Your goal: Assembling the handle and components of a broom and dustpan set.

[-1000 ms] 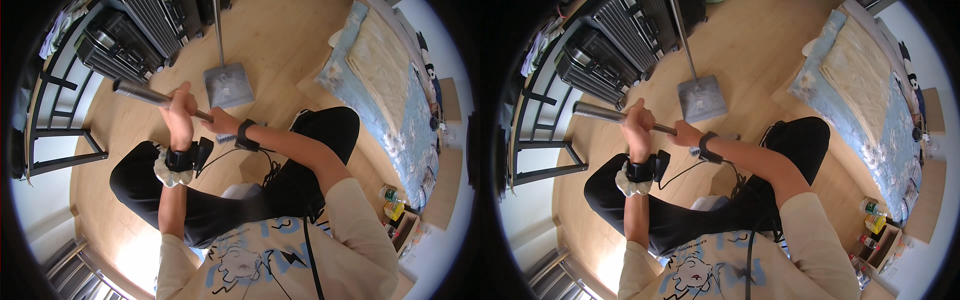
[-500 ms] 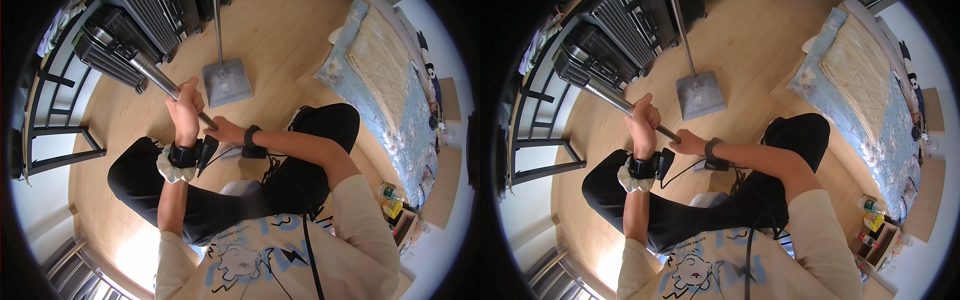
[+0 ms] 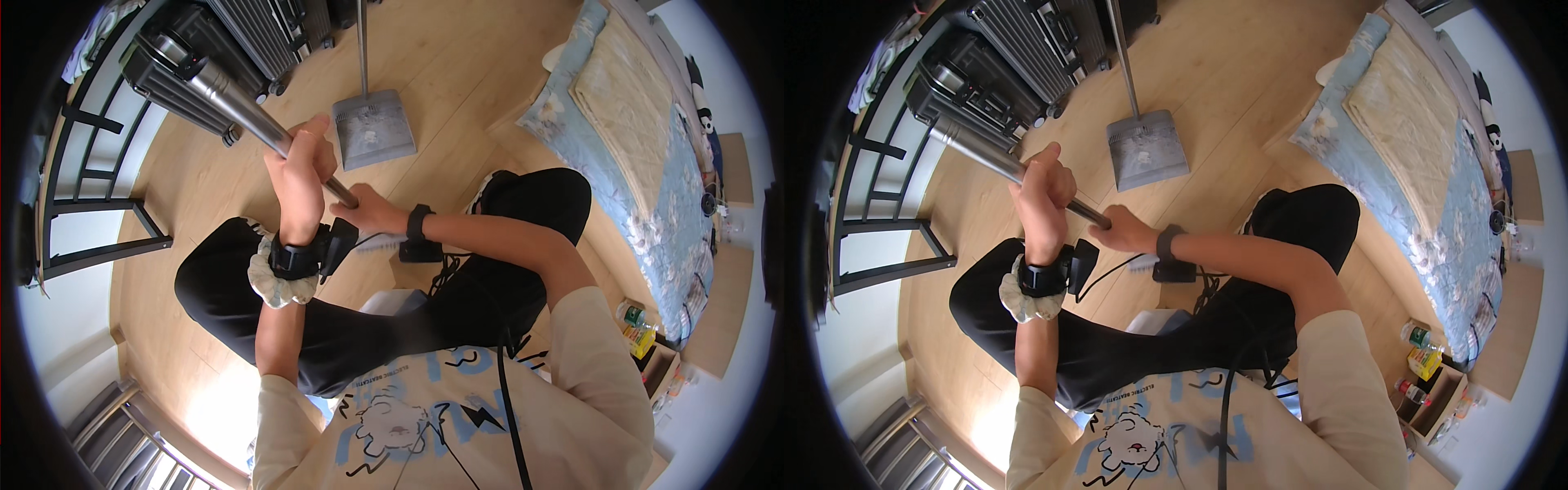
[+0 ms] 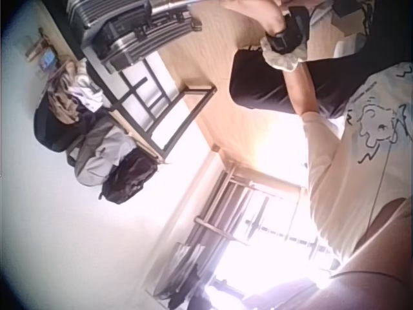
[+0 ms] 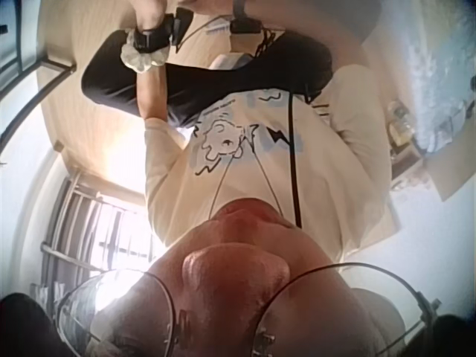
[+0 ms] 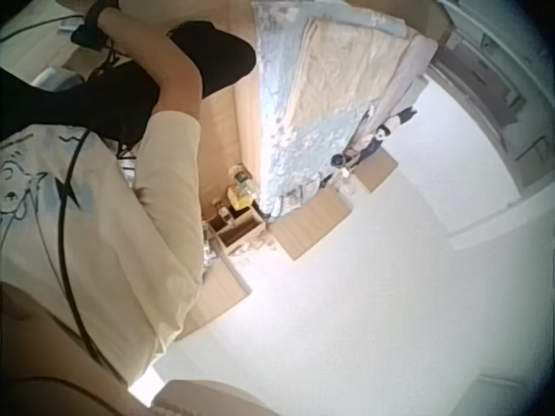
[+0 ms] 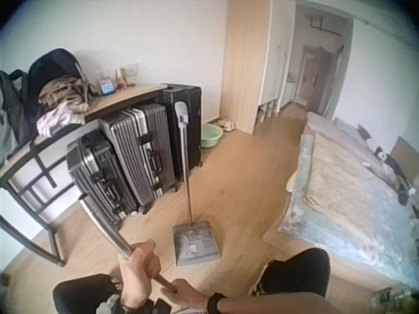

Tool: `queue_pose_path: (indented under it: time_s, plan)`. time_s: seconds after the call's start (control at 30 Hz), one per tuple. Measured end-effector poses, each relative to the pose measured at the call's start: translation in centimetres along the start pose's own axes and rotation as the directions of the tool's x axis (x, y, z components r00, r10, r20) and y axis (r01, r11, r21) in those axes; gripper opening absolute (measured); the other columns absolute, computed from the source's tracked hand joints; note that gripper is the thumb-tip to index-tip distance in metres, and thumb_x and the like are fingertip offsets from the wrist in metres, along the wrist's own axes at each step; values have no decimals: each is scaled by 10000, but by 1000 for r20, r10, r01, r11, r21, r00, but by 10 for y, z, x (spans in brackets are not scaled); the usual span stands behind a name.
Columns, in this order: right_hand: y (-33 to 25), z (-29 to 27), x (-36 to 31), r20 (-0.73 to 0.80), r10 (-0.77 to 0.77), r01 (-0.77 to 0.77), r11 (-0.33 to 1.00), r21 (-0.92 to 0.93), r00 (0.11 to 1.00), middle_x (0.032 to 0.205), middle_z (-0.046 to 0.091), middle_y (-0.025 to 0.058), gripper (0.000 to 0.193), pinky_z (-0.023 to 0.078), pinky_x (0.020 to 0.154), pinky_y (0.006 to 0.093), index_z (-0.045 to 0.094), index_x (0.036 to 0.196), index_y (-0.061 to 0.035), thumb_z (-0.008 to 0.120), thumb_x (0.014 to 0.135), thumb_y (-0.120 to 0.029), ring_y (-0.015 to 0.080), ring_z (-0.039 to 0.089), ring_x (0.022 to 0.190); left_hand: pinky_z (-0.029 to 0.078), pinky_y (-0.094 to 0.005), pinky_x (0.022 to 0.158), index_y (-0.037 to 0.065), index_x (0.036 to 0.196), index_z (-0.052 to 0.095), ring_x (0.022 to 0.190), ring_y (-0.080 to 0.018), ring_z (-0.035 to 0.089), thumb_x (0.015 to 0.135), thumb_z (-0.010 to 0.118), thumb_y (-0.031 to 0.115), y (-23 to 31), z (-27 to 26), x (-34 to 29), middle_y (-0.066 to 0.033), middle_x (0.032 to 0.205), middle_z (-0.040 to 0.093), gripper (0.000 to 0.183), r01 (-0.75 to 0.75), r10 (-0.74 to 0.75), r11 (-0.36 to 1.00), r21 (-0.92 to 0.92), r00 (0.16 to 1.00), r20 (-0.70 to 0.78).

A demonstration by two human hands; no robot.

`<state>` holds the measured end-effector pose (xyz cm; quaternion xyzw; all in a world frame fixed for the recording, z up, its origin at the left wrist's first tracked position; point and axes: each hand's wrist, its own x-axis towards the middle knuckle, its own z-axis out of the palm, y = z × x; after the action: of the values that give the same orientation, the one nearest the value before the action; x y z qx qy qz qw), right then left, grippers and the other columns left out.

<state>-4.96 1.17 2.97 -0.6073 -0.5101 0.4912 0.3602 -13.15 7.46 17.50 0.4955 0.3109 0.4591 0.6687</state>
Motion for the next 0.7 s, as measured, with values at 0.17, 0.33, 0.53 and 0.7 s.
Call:
queue_pose_path:
  time_s: [0.17,0.33,0.53,0.7]
  plan:
    - [21,-2,15,-73,-60,55,996,-67,996,484,487,202,409,399,502,396,472,525,47,594,729,-286,297,495,460,181,-249,391,62,543,418,394,-60,235,802,511,126,-19,-1,8,43,454,282,282,58,-63,997,-46,993,-103]
    - [13,-28,49,-98,-201,175,958,-227,975,521,504,234,352,400,480,399,517,563,58,607,710,-249,340,534,487,178,-281,426,96,518,332,410,-87,227,828,483,121,-14,-10,10,30,455,243,346,-52,50,998,-48,998,-50]
    - [1,-14,19,-15,-131,130,990,-55,991,431,436,146,364,361,446,381,448,524,40,592,723,-228,192,437,406,168,-267,395,85,531,369,385,-77,219,819,493,123,-2,2,-9,34,452,255,315,-74,75,996,41,997,-22]
    - [18,7,0,118,10,-10,1000,4,993,494,485,175,381,385,487,364,467,542,43,596,726,-265,204,453,463,170,-253,386,104,537,351,376,-66,219,806,522,122,1,9,-6,43,453,256,319,106,-102,993,48,992,-75]
